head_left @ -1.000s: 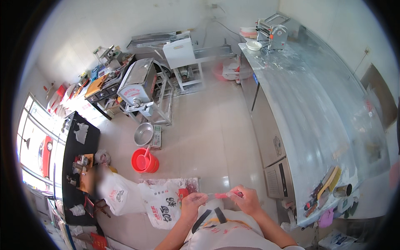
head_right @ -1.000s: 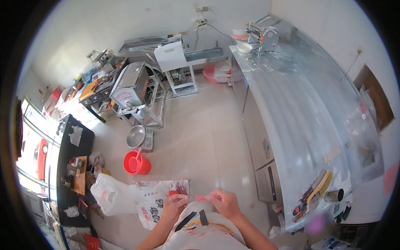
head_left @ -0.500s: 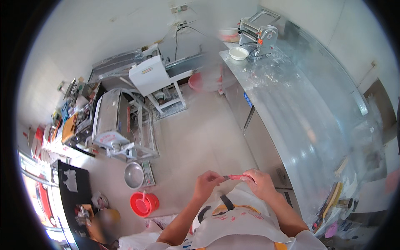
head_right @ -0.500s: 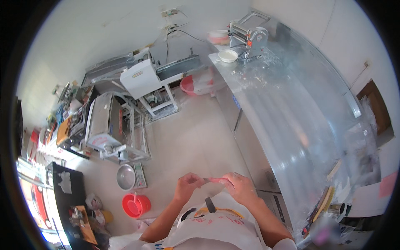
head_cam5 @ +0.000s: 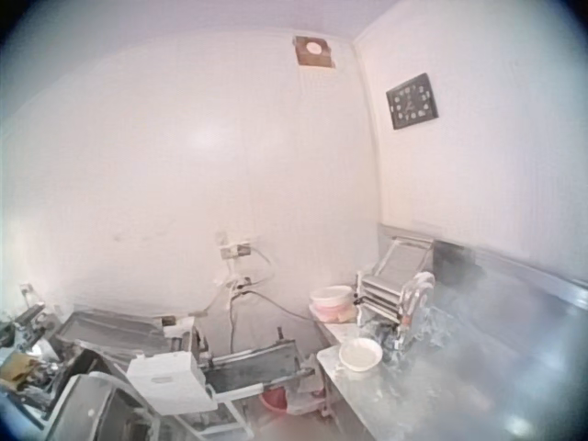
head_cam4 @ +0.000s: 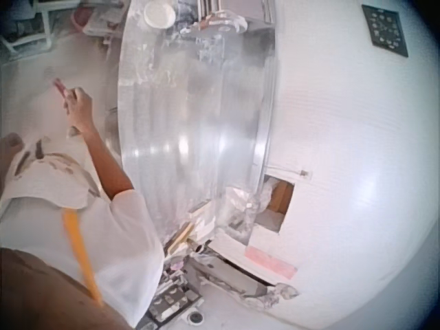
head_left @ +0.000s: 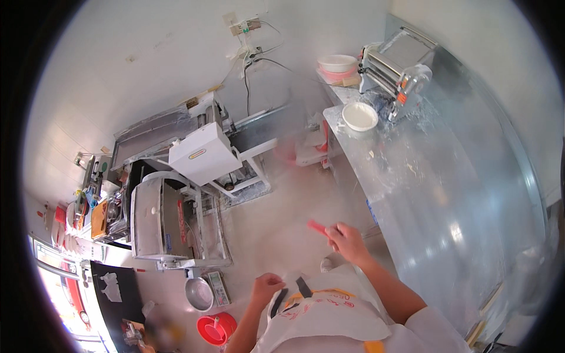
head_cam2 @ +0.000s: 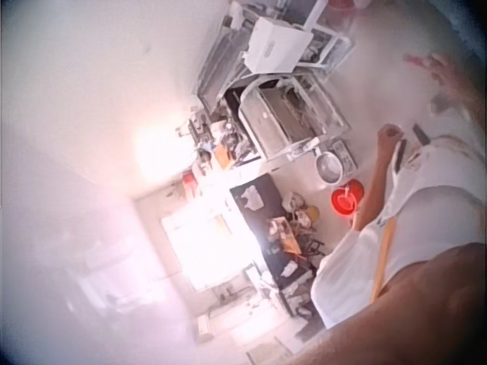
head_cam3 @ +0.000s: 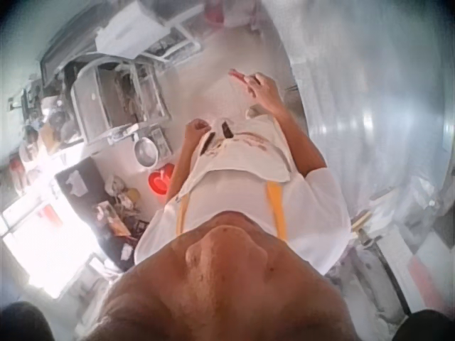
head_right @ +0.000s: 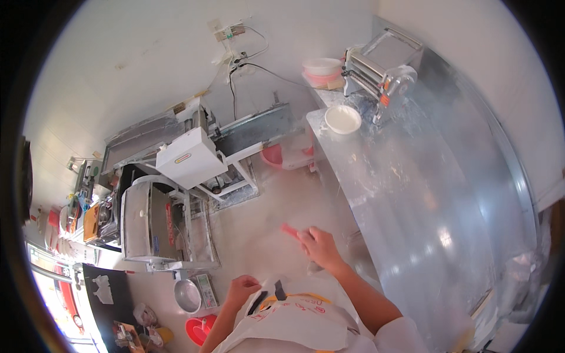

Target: The person picks up a long sheet of dough from a mechanical roller, places it on a metal counter, and proceeds to fold and crimp sections of the dough by hand along its length.

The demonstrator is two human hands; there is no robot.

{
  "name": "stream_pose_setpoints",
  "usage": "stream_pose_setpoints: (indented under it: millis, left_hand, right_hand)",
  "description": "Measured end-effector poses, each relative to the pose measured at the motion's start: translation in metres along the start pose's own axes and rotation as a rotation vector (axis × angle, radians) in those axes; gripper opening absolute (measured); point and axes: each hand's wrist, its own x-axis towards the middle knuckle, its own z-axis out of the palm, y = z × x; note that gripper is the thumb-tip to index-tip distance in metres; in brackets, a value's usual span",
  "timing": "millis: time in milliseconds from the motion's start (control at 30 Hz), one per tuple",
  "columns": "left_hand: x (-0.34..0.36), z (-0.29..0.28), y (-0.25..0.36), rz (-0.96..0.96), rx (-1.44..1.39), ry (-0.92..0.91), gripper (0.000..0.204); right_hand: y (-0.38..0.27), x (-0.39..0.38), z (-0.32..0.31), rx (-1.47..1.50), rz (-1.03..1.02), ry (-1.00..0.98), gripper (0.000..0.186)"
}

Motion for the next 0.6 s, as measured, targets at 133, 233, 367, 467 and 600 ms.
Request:
stream_pose_setpoints:
  millis: [133,233,367,467,600]
  left_hand:
    - [0.086,-0.046,-0.046,-0.191,0.250,0.253,0.023]
    - [0.154,-0.071,-0.075,-0.366,0.252,0.348,0.022]
    - [0.265,-0.084,-0.061,-0.254,0.011,0.248,0.018]
    - [0.342,-0.110,-0.037,-0.310,-0.011,0.172,0.017]
    - [0.415,-0.134,0.014,-0.415,-0.091,0.150,0.018]
  right_hand:
    - [-0.030,0.158,-0.022,0.445,0.224,-0.090,0.037]
    - [-0.038,0.265,-0.024,0.525,0.262,-0.105,0.037]
    - [-0.039,0.388,-0.037,0.594,0.284,0.043,0.030]
    - [-0.048,0.490,-0.061,0.805,0.276,0.135,0.020]
    - [-0.036,0.636,-0.139,1.028,0.212,0.219,0.003]
